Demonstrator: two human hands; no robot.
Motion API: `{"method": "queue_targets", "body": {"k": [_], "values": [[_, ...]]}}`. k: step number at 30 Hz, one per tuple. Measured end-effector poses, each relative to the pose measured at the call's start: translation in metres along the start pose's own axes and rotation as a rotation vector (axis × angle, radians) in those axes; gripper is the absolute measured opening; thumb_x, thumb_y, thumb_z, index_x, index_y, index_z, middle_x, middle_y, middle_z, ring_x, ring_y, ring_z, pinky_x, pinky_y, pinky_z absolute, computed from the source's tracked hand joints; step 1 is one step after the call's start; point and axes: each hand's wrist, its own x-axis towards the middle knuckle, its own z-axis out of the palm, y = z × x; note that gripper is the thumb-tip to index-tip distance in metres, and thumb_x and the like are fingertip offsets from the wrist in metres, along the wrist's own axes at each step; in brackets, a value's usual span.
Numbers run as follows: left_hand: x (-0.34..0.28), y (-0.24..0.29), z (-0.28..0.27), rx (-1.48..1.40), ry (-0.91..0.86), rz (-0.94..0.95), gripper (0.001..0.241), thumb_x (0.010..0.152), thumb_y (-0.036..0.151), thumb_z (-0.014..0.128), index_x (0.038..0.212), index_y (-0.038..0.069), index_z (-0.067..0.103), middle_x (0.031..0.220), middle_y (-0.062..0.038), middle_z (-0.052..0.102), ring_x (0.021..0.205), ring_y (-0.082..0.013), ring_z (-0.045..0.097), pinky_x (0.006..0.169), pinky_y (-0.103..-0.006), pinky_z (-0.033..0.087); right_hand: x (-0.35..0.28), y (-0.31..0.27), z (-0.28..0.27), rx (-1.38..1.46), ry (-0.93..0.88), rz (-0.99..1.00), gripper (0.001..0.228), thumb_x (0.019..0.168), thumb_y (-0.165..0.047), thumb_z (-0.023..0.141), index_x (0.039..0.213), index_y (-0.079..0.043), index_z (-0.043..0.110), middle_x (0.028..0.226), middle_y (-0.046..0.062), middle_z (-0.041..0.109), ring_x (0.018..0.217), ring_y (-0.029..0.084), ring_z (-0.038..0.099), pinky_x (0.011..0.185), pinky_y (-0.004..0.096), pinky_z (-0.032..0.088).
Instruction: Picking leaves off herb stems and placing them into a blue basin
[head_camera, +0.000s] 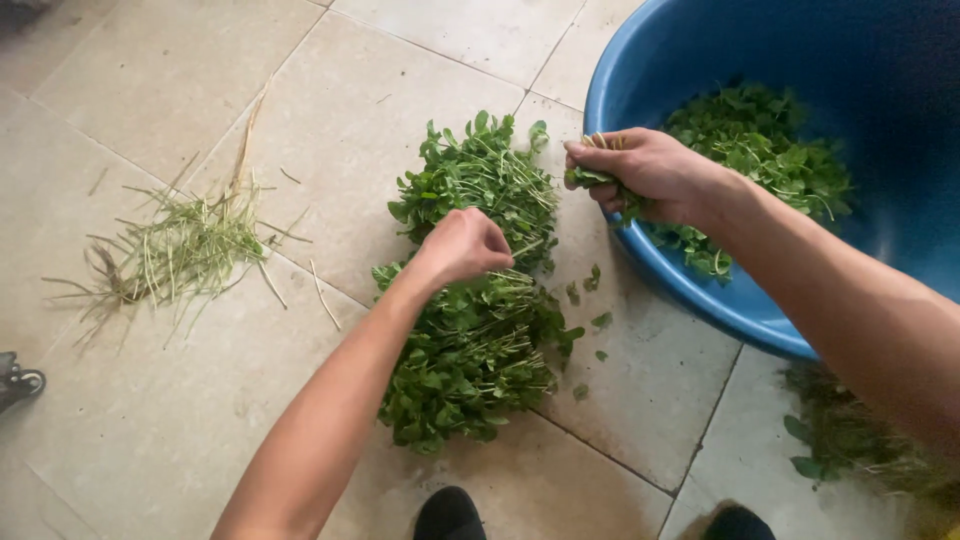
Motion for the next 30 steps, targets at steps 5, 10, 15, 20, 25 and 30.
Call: {"method": "queue_targets", "body": {"k": [5,10,15,20,25,30], "values": [[-0.028,0.034,-0.055,-0.63,0.084,-0.07,0.026,0.085,0.016,0.084,0.105,0.001,0.078,0.092,-0.016,0.078,0.066,-0.0177,0.065,0.059,-0.0258,0.052,0.004,0.013,0.006,-0.1,-0.053,0.014,0.026,0.105,-0.015,0.063,0.082,-0.005,0.058,0.069,0.003,0.049,0.054,0.005,0.04,0.046,0.017,0.03],[-0.018,0.037,-0.055,-1.007,0.306,-0.056,0.032,0.078,0.014,0.091,0.1,-0.004,0.076,0.083,-0.016,0.077,0.048,-0.0054,0.056,0.037,-0.0127,0.038,0.013,0.025,0.014,-0.219,-0.06,0.015,0.022,0.099,-0.015,0.072,0.085,0.0,0.065,0.066,0.004,0.05,0.054,0.01,0.045,0.048,0.02,0.037],[-0.012,0.046,-0.052,-1.046,0.446,-0.085,0.035,0.078,0.02,0.093,0.101,-0.001,0.078,0.086,-0.017,0.079,0.055,-0.0124,0.07,0.042,-0.0173,0.052,0.016,0.028,0.022,-0.324,0.065,-0.07,0.019,0.095,-0.02,0.077,0.093,-0.001,0.075,0.06,0.008,0.05,0.049,0.013,0.047,0.042,0.023,0.041],[-0.003,0.042,-0.055,-1.163,0.535,-0.11,0.028,0.08,0.018,0.092,0.097,0.001,0.077,0.087,-0.017,0.08,0.067,-0.0194,0.078,0.059,-0.0279,0.066,0.022,0.034,0.016,-0.496,0.041,-0.043,0.025,0.089,-0.026,0.082,0.1,-0.004,0.08,0.06,0.012,0.056,0.051,0.015,0.05,0.043,0.025,0.048],[0.001,0.046,-0.053,-1.318,0.553,-0.133,0.025,0.081,0.018,0.091,0.095,0.003,0.077,0.086,-0.015,0.08,0.073,-0.0227,0.08,0.072,-0.0353,0.069,0.016,0.037,0.019,-0.641,-0.042,-0.072,0.023,0.091,-0.027,0.079,0.102,-0.008,0.082,0.067,0.013,0.066,0.057,0.017,0.057,0.047,0.029,0.051],[-0.002,0.052,-0.052,-1.378,0.668,0.002,0.021,0.084,0.017,0.088,0.094,0.004,0.074,0.086,-0.015,0.08,0.073,-0.0201,0.08,0.07,-0.0322,0.069,0.028,0.044,0.007,-0.489,0.066,-0.172,0.016,0.098,-0.024,0.071,0.101,-0.009,0.077,0.06,0.01,0.06,0.052,0.014,0.058,0.045,0.022,0.051]]}}
